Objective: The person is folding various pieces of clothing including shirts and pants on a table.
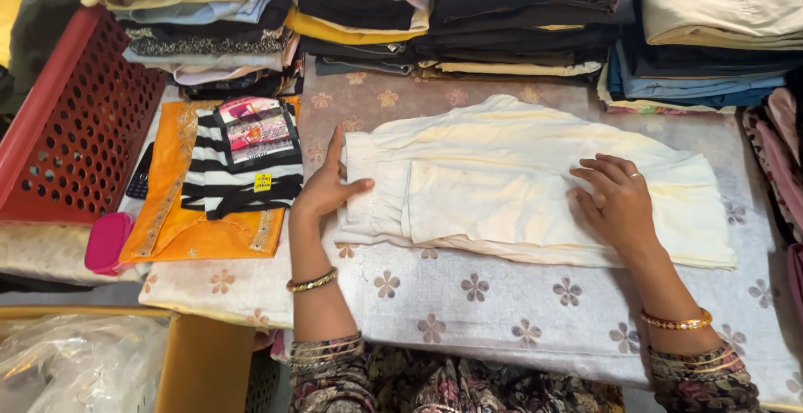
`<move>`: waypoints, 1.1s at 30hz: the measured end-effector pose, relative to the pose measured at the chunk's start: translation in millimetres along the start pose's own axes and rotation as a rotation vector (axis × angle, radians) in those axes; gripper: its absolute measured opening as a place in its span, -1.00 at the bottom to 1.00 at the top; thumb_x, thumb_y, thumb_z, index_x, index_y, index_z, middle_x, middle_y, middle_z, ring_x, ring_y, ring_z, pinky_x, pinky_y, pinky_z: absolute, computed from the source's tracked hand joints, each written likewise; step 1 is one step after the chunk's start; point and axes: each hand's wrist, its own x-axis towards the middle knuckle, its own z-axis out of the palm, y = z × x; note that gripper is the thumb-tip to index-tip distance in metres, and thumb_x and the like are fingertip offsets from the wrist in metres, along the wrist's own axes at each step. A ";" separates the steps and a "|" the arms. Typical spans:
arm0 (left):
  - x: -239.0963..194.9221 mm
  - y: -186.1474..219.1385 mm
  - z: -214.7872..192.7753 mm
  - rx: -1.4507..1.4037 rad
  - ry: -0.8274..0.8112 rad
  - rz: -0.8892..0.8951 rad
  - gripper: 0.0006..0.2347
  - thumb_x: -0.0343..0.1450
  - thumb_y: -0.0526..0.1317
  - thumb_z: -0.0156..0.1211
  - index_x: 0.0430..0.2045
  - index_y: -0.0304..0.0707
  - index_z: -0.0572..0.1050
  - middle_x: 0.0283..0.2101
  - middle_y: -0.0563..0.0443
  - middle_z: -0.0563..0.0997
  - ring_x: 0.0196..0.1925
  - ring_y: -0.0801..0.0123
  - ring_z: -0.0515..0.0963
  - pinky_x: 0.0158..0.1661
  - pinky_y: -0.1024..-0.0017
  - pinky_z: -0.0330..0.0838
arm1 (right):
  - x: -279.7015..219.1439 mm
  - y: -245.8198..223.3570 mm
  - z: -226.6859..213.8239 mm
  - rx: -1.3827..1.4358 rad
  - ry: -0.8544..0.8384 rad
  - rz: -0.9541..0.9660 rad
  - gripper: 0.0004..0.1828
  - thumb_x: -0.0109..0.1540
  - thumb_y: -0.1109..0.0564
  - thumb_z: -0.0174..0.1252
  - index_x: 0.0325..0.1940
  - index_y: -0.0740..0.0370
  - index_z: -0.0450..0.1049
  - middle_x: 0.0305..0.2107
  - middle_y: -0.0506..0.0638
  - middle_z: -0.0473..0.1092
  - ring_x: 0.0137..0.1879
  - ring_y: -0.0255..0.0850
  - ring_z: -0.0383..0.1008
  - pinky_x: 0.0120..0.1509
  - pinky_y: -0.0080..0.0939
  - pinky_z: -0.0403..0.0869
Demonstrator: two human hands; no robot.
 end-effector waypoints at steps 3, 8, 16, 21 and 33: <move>-16.2 -17.1 3.0 -0.079 -0.090 -0.038 0.08 0.17 -0.31 0.52 0.51 0.18 -0.24 0.54 0.04 -0.14 0.46 0.10 0.06 0.30 0.35 0.11 | 4.8 -24.0 0.5 0.090 -0.012 -0.034 -0.67 0.16 0.12 0.29 0.01 0.19 0.60 0.04 0.07 0.52 0.30 0.04 0.41 0.36 0.01 0.41; -36.0 -45.3 8.3 -0.284 -0.125 0.055 -0.23 0.20 -0.37 0.41 0.40 -0.01 0.27 0.40 -0.06 0.43 0.35 0.18 0.44 0.28 0.35 0.31 | 19.4 -116.3 16.3 0.362 -0.306 -0.349 -0.54 0.22 -0.10 0.24 0.14 0.12 0.52 0.12 0.02 0.47 0.31 -0.02 0.37 0.38 0.08 0.31; -61.3 -16.0 36.2 0.601 0.376 0.132 -0.53 0.33 -0.10 0.40 0.16 0.03 0.45 0.00 -0.10 0.60 0.05 0.11 0.53 0.03 0.19 0.39 | 24.8 -173.1 62.7 0.140 -0.322 -0.339 -0.54 0.29 -0.12 0.12 0.16 0.18 0.49 -0.01 0.03 0.51 0.11 -0.07 0.46 0.14 0.01 0.40; -43.9 -7.9 72.1 0.090 0.169 0.244 -0.65 0.52 -0.08 0.17 0.21 0.00 0.48 -0.07 -0.05 0.69 -0.07 0.28 0.68 -0.02 0.30 0.53 | 28.2 -177.4 70.5 0.173 -0.283 -0.233 -0.75 0.27 0.00 0.16 -0.10 0.18 0.59 -0.20 -0.01 0.57 -0.05 -0.08 0.53 0.05 -0.03 0.45; -18.0 29.9 83.8 -0.688 -0.316 0.255 -0.35 0.32 -0.40 0.19 0.39 -0.08 0.18 0.06 -0.02 0.56 0.09 0.34 0.53 0.07 0.39 0.44 | 27.7 -173.2 37.1 0.466 -0.012 -0.082 -0.73 0.18 0.14 0.28 -0.04 0.19 0.61 -0.14 0.02 0.52 0.00 -0.03 0.48 0.04 -0.03 0.43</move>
